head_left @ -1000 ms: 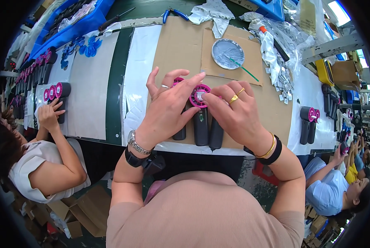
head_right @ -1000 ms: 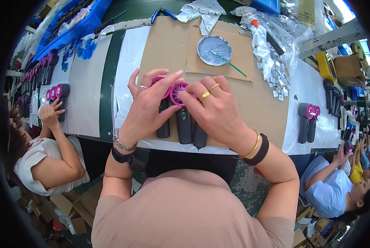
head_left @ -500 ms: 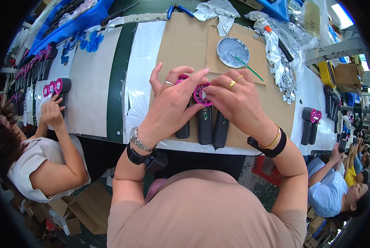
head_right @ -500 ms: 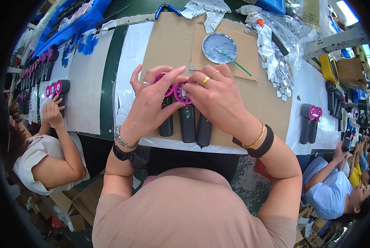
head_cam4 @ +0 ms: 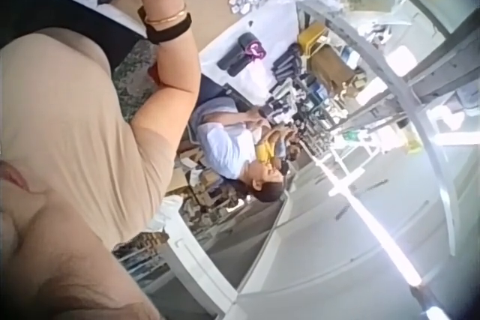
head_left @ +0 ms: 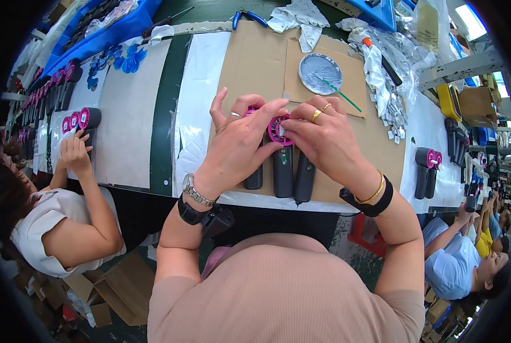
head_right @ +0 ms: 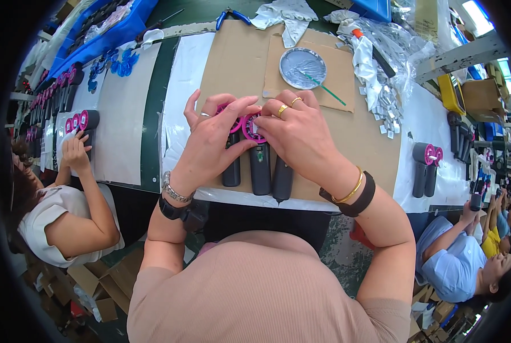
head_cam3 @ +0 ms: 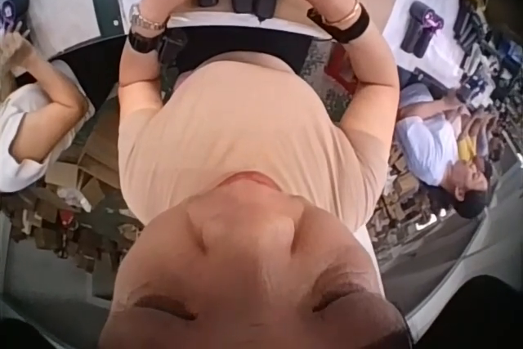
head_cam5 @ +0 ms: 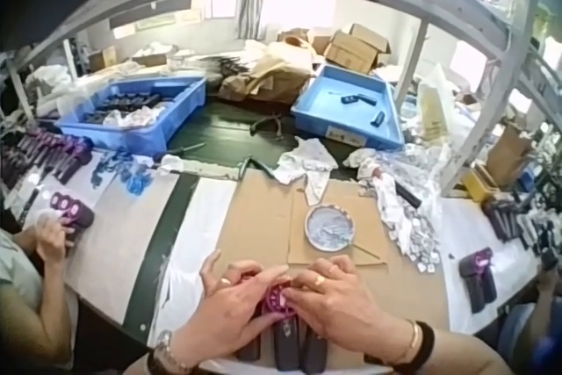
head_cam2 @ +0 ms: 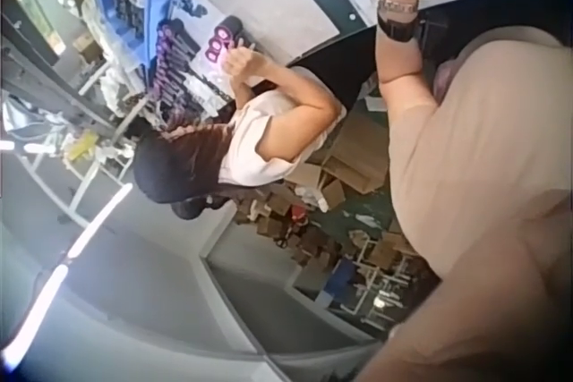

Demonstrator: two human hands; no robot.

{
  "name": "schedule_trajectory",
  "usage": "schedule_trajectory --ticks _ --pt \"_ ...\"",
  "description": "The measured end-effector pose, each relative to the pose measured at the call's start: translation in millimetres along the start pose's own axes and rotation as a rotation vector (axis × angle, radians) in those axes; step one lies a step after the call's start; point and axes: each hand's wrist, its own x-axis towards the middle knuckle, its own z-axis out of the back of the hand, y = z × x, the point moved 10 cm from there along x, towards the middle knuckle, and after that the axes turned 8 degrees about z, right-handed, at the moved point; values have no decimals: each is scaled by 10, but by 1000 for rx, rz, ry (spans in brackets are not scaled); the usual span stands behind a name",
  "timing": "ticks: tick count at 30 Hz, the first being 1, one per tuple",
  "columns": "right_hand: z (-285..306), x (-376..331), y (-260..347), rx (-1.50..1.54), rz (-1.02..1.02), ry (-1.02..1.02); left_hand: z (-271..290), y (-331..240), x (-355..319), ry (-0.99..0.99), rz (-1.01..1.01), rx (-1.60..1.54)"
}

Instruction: Apply sealant and assemble plastic components of a handheld device on a factory production line.

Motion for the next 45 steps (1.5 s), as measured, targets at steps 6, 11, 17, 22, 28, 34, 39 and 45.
schedule_trajectory --ticks 6,11,17,22,28,34,39,45 --pt "81 46 168 -2 -11 -76 236 116 -120 -55 27 -66" --pt "-17 272 330 31 -20 -59 339 334 -223 -12 77 -68" --pt "-134 379 283 -33 16 -86 264 422 -193 -43 79 -62" --pt "-154 412 288 -101 107 -115 242 494 -182 -79 73 -80" --pt "-190 428 289 -112 116 -95 252 501 -170 -75 56 -109" --pt "-254 517 200 -87 43 21 252 520 -148 -62 47 -96" --pt "-302 560 130 -48 9 93 246 520 -106 -42 36 -90" --pt "-333 499 98 -7 19 44 240 504 -131 -31 38 -112"
